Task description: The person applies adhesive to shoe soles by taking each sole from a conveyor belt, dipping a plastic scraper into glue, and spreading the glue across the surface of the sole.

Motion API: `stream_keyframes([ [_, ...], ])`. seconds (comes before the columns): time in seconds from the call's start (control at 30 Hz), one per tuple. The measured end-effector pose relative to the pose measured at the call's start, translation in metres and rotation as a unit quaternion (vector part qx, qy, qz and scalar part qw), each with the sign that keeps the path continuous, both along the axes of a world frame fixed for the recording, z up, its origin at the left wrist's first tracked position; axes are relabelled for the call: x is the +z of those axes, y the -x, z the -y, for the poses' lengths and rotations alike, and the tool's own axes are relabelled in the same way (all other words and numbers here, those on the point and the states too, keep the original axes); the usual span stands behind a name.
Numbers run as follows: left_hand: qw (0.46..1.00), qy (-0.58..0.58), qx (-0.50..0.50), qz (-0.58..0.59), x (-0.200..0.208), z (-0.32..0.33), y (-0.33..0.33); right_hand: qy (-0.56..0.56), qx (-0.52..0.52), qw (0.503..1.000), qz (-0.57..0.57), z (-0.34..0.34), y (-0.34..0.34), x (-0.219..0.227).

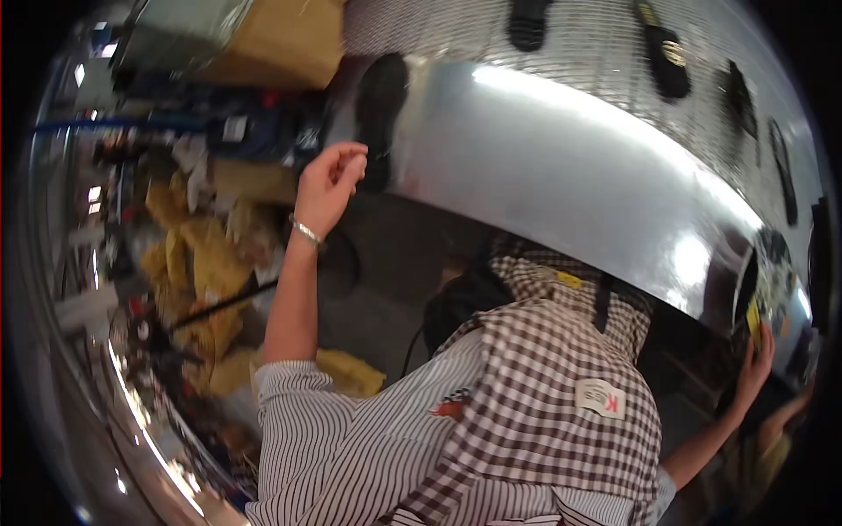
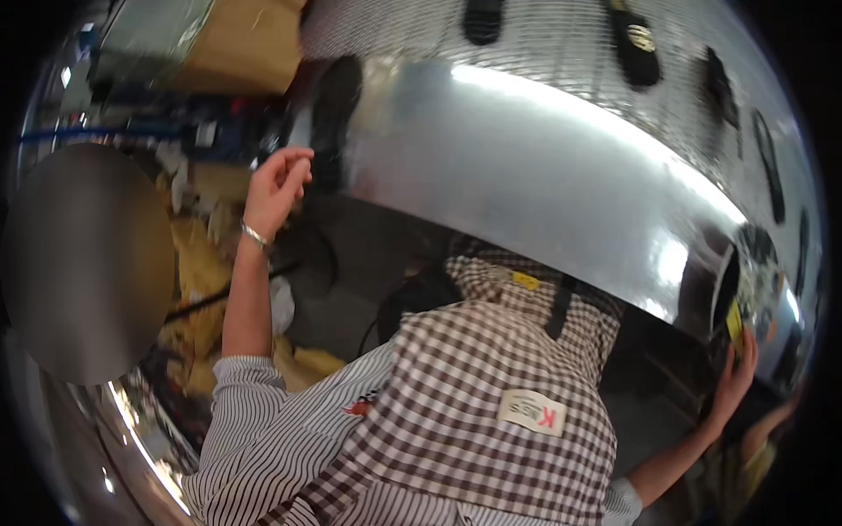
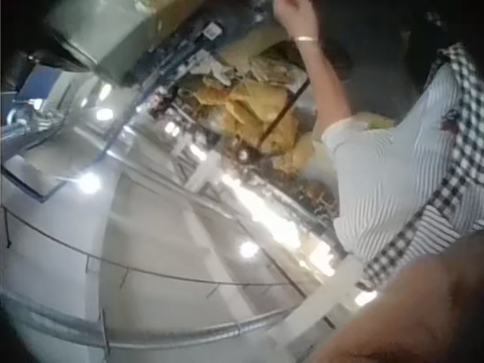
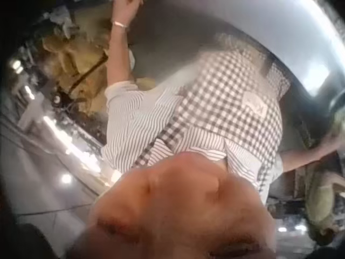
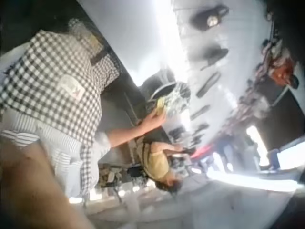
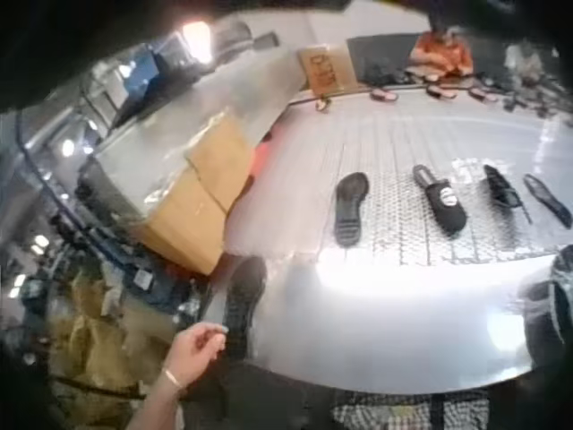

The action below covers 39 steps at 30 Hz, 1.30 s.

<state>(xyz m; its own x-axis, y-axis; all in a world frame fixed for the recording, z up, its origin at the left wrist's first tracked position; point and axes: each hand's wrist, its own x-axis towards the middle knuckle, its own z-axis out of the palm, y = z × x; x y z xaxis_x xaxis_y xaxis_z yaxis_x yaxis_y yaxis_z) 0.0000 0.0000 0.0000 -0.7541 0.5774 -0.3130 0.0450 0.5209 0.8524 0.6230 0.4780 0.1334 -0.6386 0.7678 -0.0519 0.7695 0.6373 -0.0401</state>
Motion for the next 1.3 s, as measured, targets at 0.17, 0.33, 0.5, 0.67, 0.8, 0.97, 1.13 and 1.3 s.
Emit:
stream_keyframes([
  [0.17,0.991,-0.002,0.100,-0.087,0.027,0.040,0.080,0.057,-0.040,0.993,-0.100,0.011,0.032,-0.130],
  [0.33,0.972,0.042,0.072,-0.221,0.005,0.051,0.082,0.226,-0.149,0.924,-0.271,0.024,0.058,-0.108],
  [0.5,0.817,0.235,0.009,-0.527,-0.020,0.005,0.092,0.168,-0.150,0.899,-0.376,0.081,0.140,-0.072],
  [0.67,0.840,0.352,0.016,-0.414,-0.015,-0.041,0.088,0.203,-0.101,0.838,-0.497,0.111,0.205,-0.072],
  [0.8,0.889,0.267,0.017,-0.373,-0.031,-0.004,0.124,0.229,-0.070,0.815,-0.528,0.138,0.238,-0.071],
  [0.97,0.963,0.076,0.009,-0.260,0.011,-0.067,0.083,0.266,-0.131,0.757,-0.583,0.160,0.256,-0.046],
  [1.13,0.989,-0.110,-0.101,-0.015,0.062,-0.185,0.015,0.349,-0.116,0.679,-0.635,0.170,0.264,-0.026],
  [1.3,0.966,-0.175,-0.173,0.083,0.073,-0.374,-0.014,0.320,-0.117,0.660,-0.670,0.163,0.275,-0.001],
])
